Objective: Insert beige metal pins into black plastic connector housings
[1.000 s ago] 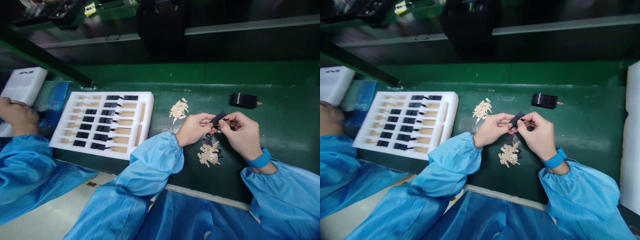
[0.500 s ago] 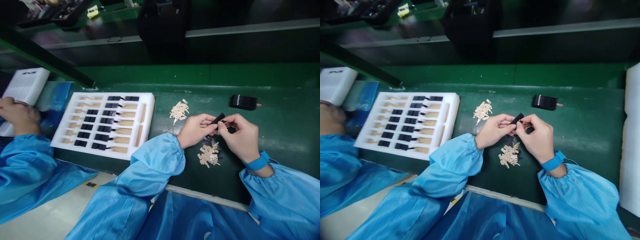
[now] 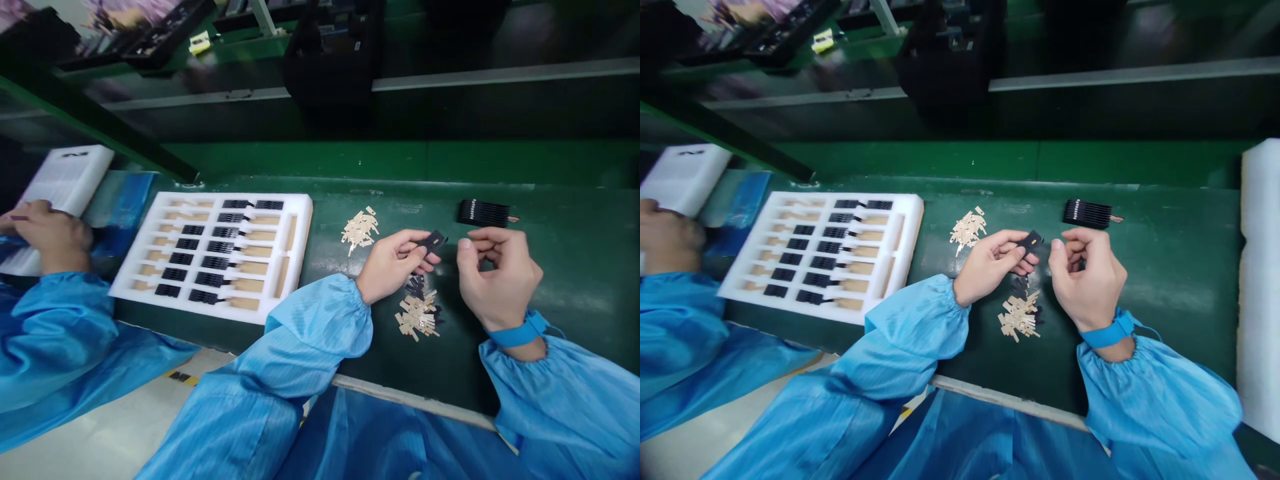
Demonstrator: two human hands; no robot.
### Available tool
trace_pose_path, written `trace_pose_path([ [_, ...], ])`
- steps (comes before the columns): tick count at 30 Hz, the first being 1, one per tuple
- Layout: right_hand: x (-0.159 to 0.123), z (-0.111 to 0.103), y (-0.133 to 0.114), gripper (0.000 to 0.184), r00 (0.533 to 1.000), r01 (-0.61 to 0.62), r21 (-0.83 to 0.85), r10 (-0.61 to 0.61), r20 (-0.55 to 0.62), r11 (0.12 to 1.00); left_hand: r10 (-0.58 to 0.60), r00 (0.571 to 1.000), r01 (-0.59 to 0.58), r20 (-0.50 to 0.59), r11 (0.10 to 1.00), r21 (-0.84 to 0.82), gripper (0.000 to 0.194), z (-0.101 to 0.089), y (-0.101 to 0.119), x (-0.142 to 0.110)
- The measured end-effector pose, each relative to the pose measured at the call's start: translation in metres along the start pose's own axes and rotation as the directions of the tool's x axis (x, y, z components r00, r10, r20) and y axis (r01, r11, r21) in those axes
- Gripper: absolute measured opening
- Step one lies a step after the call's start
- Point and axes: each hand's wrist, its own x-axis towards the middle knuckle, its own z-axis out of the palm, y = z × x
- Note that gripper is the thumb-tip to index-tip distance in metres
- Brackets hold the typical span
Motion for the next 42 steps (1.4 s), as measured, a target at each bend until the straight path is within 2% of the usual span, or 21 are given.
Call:
trace_pose_path([
  [2, 0.000, 0.000, -0.002, 0.008, 1.000, 0.001, 0.027, -0.001, 0.000, 1.000, 0.009, 1.000, -0.009, -0.009, 1.000, 0.010, 0.012, 0.000, 0.002, -0.001],
  [4, 0.000, 0.000, -0.003, 0.005, 1.000, 0.002, 0.037, -0.002, 0.011, 0.999, 0.017, 1.000, -0.016, -0.010, 0.999, 0.028, 0.012, 0.000, 0.001, -0.001],
  [10, 0.003, 0.004, -0.003, 0.005, 0.980, 0.022, 0.091, -0.040, 0.197, 0.996, 0.064, 0.998, -0.064, 0.008, 0.972, 0.226, 0.021, -0.004, -0.012, -0.002],
  [15, 0.002, 0.005, -0.003, 0.004, 0.984, 0.009, 0.096, -0.026, 0.178, 0.995, 0.127, 0.991, -0.107, -0.032, 0.922, 0.373, 0.017, -0.003, -0.019, -0.004],
  [21, 0.000, 0.002, -0.008, 0.010, 0.971, 0.073, 0.106, -0.094, 0.217, 0.992, 0.156, 0.981, -0.108, -0.115, 0.932, 0.347, 0.019, -0.006, -0.019, 0.000],
  [25, 0.002, 0.005, -0.005, 0.002, 0.983, 0.000, 0.101, -0.018, 0.180, 0.995, 0.176, 0.981, -0.132, -0.081, 0.913, 0.386, 0.016, -0.004, -0.017, -0.002],
  [29, 0.003, 0.007, -0.003, 0.006, 0.981, -0.048, 0.136, 0.022, 0.191, 0.990, 0.192, 0.981, -0.155, -0.041, 0.886, 0.438, 0.016, -0.002, -0.016, -0.007],
  [34, 0.001, 0.004, -0.005, 0.012, 0.968, 0.131, 0.146, -0.159, 0.196, 0.981, 0.182, 0.981, -0.138, -0.066, 0.897, 0.421, 0.017, -0.004, -0.019, -0.003],
  [37, -0.001, 0.004, -0.004, 0.007, 0.979, 0.126, 0.091, -0.138, 0.148, 0.988, 0.189, 0.979, -0.143, -0.078, 0.907, 0.396, 0.017, -0.005, -0.021, -0.001],
  [40, -0.001, 0.004, -0.002, 0.031, 0.990, 0.057, 0.081, -0.067, 0.123, 0.995, 0.195, 0.978, -0.152, -0.076, 0.910, 0.385, 0.017, -0.005, -0.020, -0.001],
  [42, -0.001, 0.004, -0.002, 0.033, 0.982, 0.085, 0.100, -0.101, 0.162, 0.991, 0.196, 0.978, -0.155, -0.066, 0.905, 0.397, 0.016, -0.004, -0.019, -0.002],
])
